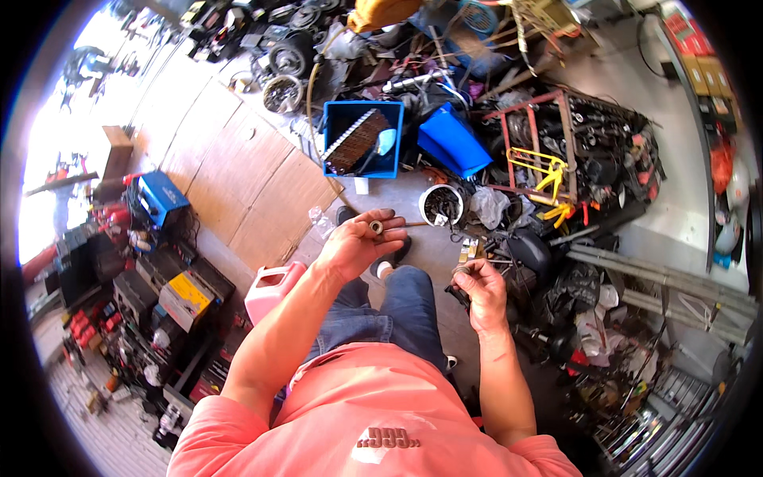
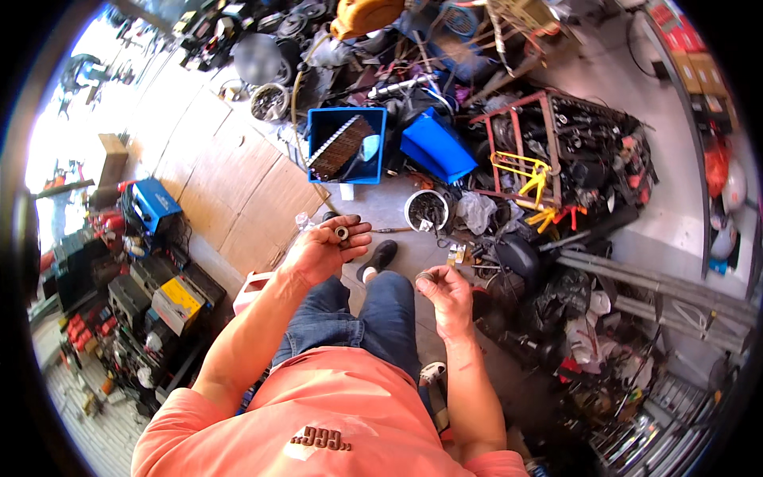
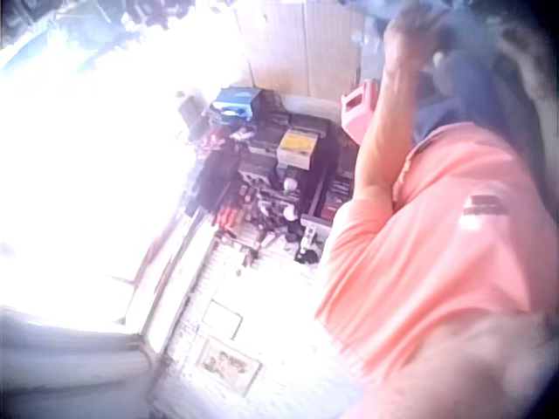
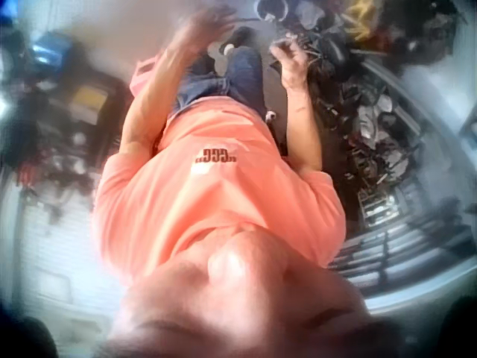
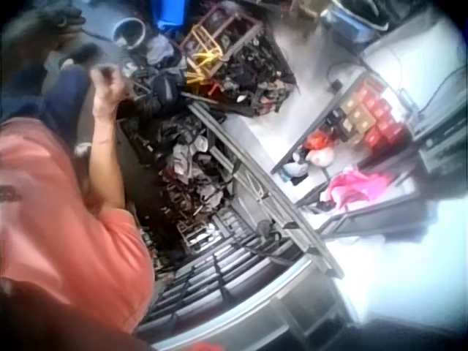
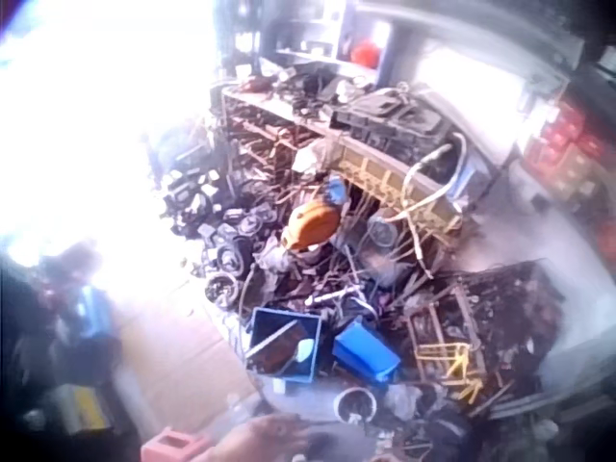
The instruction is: The person assembles and installs the front wheel and brake components on a scooter, using a hammer to seat the axle and an impact driver to tighten the bolt.
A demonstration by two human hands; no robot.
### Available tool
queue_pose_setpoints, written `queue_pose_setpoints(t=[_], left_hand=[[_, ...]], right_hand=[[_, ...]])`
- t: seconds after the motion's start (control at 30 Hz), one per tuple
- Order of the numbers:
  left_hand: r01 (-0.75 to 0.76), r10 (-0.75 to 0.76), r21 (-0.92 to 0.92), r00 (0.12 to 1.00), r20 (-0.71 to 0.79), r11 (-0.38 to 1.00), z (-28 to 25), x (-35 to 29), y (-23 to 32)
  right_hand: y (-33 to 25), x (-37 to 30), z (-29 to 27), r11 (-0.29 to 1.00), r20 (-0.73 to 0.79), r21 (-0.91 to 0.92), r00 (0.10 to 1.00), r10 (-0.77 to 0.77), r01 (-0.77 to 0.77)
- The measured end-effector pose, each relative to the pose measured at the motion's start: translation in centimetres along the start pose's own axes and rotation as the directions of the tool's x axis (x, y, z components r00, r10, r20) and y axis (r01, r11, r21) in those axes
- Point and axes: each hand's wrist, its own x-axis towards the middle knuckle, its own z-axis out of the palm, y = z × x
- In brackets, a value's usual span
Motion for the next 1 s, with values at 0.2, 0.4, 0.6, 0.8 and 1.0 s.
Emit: queue_pose_setpoints(t=[0.2, 0.4, 0.6, 0.8, 1.0], left_hand=[[0.188, -0.118, 0.444, 0.977, -0.18, 0.876, 0.9, 4.7, -6.7], [0.314, -0.199, 0.453, 0.938, -0.284, 0.834, 3.0, 13.3, -14.1], [0.369, -0.137, 0.325, 0.817, -0.561, 0.871, 0.9, 21.4, -14.4], [0.223, -0.059, 0.372, 0.912, -0.405, 0.901, -8.5, 18.5, -12.5], [0.323, -0.009, 0.622, 0.892, -0.453, 0.713, -15.6, 8.2, -5.2]], right_hand=[[2.7, -5.3, -5.5, 0.998, -0.201, 0.055, 0.98, -0.016, 0.027], [5.1, -10.9, -11.9, 0.989, -0.421, 0.134, 0.907, -0.007, 0.07], [6.6, -15.1, -15.6, 0.975, -0.596, 0.217, 0.798, 0.088, 0.054], [8.1, -15.1, -15.7, 0.986, -0.629, 0.168, 0.767, 0.125, -0.023], [6.7, -5.9, -7.4, 0.981, -0.349, -0.192, 0.935, -0.06, -0.009]])
